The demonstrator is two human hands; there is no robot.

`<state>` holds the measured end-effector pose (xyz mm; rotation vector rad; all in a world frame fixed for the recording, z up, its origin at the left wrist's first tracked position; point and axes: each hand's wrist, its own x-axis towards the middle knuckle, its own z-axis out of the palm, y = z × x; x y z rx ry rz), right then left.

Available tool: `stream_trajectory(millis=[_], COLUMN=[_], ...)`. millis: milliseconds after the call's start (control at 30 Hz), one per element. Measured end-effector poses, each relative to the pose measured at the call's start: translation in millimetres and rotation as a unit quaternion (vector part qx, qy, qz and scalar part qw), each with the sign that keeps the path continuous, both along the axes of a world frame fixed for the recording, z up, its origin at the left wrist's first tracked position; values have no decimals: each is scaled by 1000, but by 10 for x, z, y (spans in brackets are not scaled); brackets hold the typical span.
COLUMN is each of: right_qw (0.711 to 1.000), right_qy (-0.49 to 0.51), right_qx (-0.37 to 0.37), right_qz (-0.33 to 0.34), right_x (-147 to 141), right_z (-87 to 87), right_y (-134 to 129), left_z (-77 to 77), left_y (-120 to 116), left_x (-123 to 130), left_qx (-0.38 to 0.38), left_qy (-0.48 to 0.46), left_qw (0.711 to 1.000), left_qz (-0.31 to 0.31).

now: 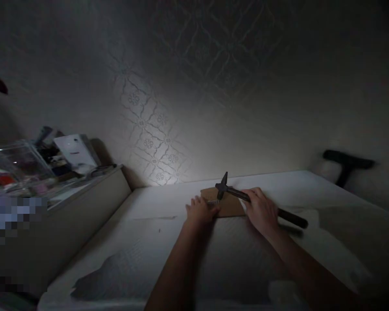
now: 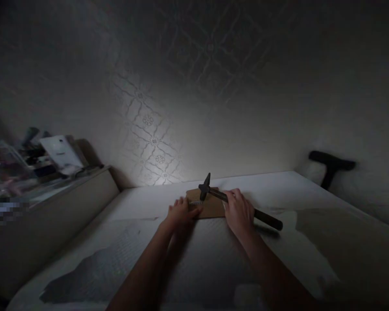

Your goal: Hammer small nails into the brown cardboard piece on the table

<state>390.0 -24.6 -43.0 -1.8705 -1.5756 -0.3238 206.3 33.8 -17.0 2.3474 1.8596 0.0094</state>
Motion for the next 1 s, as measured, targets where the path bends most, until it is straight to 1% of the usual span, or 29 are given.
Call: stream_trajectory(millis=[233, 400, 1000], right_qw=[1000, 1000, 1000], right_qy=[-5, 3, -7], right_qx=[4, 7, -4], right_qz=[-3, -8, -15], right_x=[-6, -12, -10], right_z=[25, 44, 20], right_y=[-12, -21, -5], left_z=[2, -13, -18], left_y=[-3, 8, 5], left_x=[2, 1, -14], left_qx=[-5, 2, 4], left_qy=[9, -1, -4], left_qw=[1000, 1000, 1000], left_qz=[-3, -5, -5])
